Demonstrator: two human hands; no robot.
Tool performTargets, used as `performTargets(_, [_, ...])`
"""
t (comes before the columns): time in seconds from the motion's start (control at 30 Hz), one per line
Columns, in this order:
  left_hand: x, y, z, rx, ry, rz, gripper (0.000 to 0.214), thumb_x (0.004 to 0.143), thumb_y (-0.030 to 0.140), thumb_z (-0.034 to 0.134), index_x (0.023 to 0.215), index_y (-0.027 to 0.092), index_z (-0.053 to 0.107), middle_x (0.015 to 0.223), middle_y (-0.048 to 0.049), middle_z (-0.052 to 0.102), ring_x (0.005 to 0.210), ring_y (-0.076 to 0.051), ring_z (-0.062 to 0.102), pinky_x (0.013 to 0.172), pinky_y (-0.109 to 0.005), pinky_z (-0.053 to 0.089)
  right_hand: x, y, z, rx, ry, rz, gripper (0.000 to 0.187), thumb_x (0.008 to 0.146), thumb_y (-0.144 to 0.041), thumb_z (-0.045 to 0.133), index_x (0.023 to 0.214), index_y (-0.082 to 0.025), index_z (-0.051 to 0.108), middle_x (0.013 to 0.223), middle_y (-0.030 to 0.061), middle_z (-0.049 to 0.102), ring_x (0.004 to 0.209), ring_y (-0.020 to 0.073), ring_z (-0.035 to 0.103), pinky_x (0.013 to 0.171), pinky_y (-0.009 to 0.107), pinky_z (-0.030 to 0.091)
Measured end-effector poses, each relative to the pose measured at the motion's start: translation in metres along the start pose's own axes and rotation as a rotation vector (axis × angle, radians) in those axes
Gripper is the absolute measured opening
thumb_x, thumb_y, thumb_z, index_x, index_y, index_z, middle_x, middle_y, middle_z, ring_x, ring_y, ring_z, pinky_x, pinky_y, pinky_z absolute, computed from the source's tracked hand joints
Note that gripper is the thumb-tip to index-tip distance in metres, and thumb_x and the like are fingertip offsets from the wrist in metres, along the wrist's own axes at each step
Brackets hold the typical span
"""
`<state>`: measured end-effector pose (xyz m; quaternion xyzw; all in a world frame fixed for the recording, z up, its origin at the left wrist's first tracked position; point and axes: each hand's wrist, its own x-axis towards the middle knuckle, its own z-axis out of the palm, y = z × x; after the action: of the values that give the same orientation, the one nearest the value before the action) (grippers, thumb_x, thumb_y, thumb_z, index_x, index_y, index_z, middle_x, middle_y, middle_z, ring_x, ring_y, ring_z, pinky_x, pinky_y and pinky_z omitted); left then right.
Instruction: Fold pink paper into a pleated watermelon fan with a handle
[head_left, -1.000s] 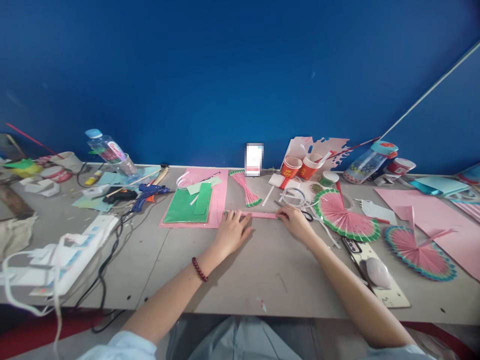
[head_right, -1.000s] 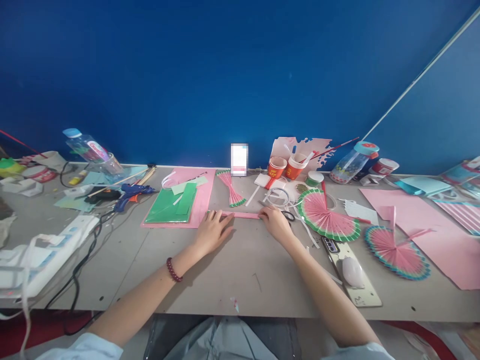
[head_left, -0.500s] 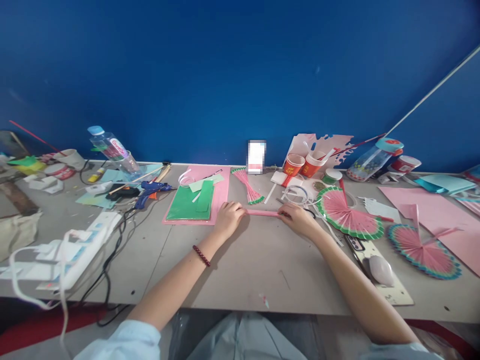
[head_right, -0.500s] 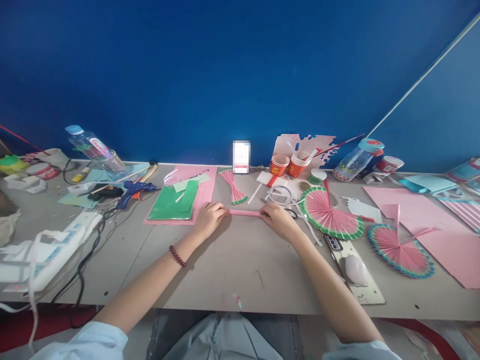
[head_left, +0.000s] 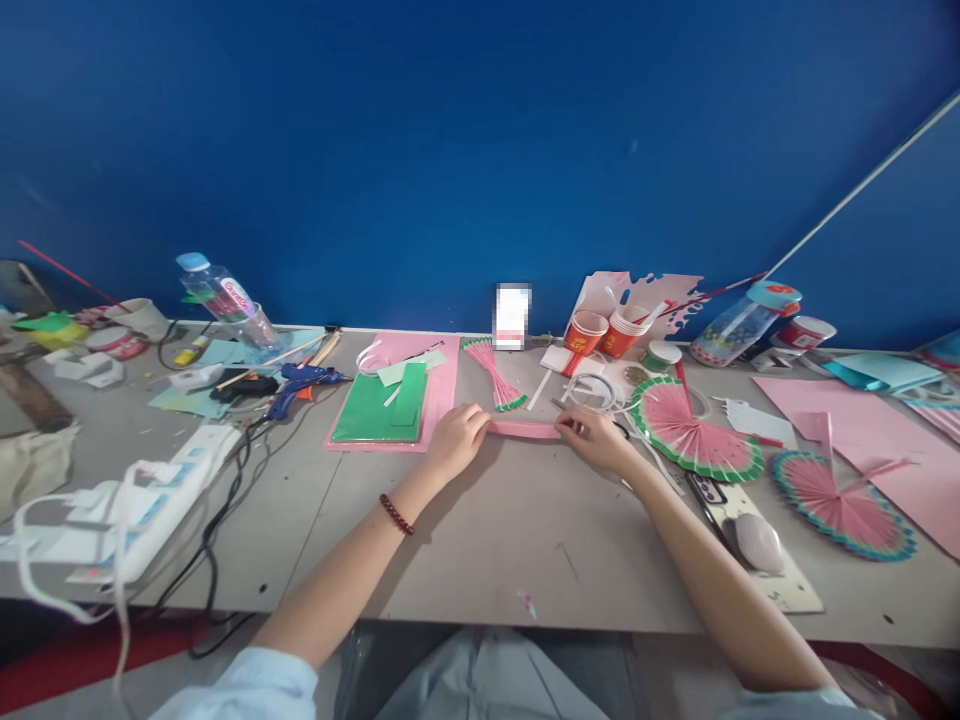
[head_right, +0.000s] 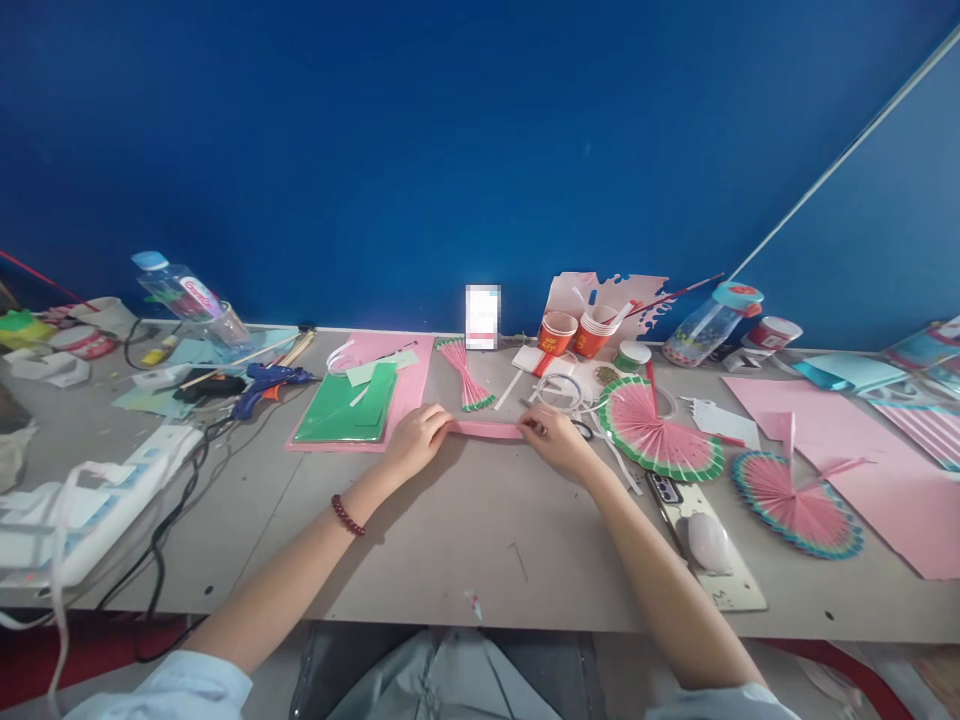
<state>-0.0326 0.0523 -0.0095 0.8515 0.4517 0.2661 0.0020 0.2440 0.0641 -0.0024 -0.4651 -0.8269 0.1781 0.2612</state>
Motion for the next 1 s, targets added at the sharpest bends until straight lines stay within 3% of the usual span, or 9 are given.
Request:
performTargets(0.27, [-0.005, -0.001, -0.007, 0.036, -0.151, 0.106, 0.026, 0.084, 0.004, 0.045, 0.094, 0.018, 0.064, 0.083, -0.0043, 0.062, 0.085, -0.019, 0.055, 0.075, -0.032, 0.044, -0.002, -0.003, -0.003, 0.075, -0.149, 0.047, 0.021, 0.083, -0.034, 0.053, 0.078, -0.019, 0.066, 0.075, 0.0044, 0.064, 0.065, 0.0144, 0.054, 0.061, 0.026, 0.041])
performTargets(0.37, [-0.006, 0.001, -0.009, 0.141, -0.043, 0.175, 0.030, 0.083, 0.002, 0.044, 0.099, 0.017, 0.064, 0.089, -0.0069, 0.064, 0.087, -0.020, 0.056, 0.079, -0.035, 0.044, -0.001, -0.007, -0.005, 0.100, -0.130, 0.061, 0.019, 0.083, -0.032, 0.052, 0.076, -0.018, 0.065, 0.076, 0.0039, 0.064, 0.064, 0.0138, 0.053, 0.060, 0.026, 0.040])
performTargets(0.47, [-0.006, 0.009, -0.011, 0.223, 0.224, 0.225, 0.037, 0.084, 0.004, 0.043, 0.116, 0.017, 0.057, 0.105, -0.0104, 0.063, 0.097, -0.022, 0.055, 0.087, -0.038, 0.043, 0.000, -0.011, -0.004, 0.154, -0.023, 0.104, 0.021, 0.082, -0.034, 0.054, 0.073, -0.018, 0.064, 0.072, 0.0032, 0.064, 0.062, 0.0137, 0.052, 0.059, 0.026, 0.040])
performTargets(0.53, [-0.007, 0.019, -0.013, 0.218, 0.335, 0.291, 0.040, 0.085, 0.007, 0.044, 0.123, 0.017, 0.053, 0.107, -0.0104, 0.063, 0.099, -0.022, 0.056, 0.088, -0.037, 0.043, 0.001, -0.016, 0.000, 0.221, 0.059, 0.165, 0.024, 0.081, -0.038, 0.056, 0.072, -0.017, 0.064, 0.068, 0.0026, 0.063, 0.060, 0.0135, 0.052, 0.057, 0.026, 0.040])
performTargets(0.67, [-0.011, 0.040, -0.010, 0.115, 0.275, 0.409, 0.040, 0.087, 0.013, 0.044, 0.127, 0.015, 0.049, 0.106, -0.0107, 0.064, 0.100, -0.021, 0.058, 0.085, -0.034, 0.047, 0.000, -0.034, 0.018, 0.415, 0.156, 0.297, 0.027, 0.077, -0.042, 0.059, 0.071, -0.017, 0.063, 0.062, 0.0013, 0.060, 0.055, 0.0130, 0.051, 0.052, 0.025, 0.040])
performTargets(0.77, [-0.012, 0.047, -0.005, 0.080, 0.240, 0.378, 0.039, 0.089, 0.021, 0.048, 0.127, 0.015, 0.048, 0.110, -0.0116, 0.063, 0.104, -0.023, 0.057, 0.087, -0.036, 0.047, -0.003, -0.049, 0.035, 0.523, 0.184, 0.305, 0.024, 0.076, -0.040, 0.059, 0.071, -0.017, 0.063, 0.065, 0.0014, 0.062, 0.058, 0.0132, 0.053, 0.055, 0.025, 0.042])
performTargets(0.9, [-0.012, 0.047, -0.003, 0.075, 0.244, 0.330, 0.041, 0.088, 0.031, 0.052, 0.126, 0.013, 0.049, 0.109, -0.0135, 0.063, 0.104, -0.025, 0.058, 0.086, -0.038, 0.049, -0.006, -0.061, 0.048, 0.670, 0.138, 0.313, 0.024, 0.078, -0.040, 0.057, 0.077, -0.017, 0.064, 0.069, 0.0013, 0.063, 0.062, 0.0132, 0.055, 0.058, 0.025, 0.043])
performTargets(1.0, [-0.013, 0.045, -0.006, 0.092, 0.244, 0.325, 0.037, 0.089, 0.022, 0.050, 0.125, 0.013, 0.049, 0.106, -0.0119, 0.065, 0.102, -0.023, 0.060, 0.086, -0.036, 0.049, -0.006, -0.067, 0.047, 0.751, 0.077, 0.268, 0.030, 0.083, -0.044, 0.051, 0.083, -0.017, 0.064, 0.072, 0.0012, 0.062, 0.063, 0.0125, 0.054, 0.059, 0.025, 0.043])
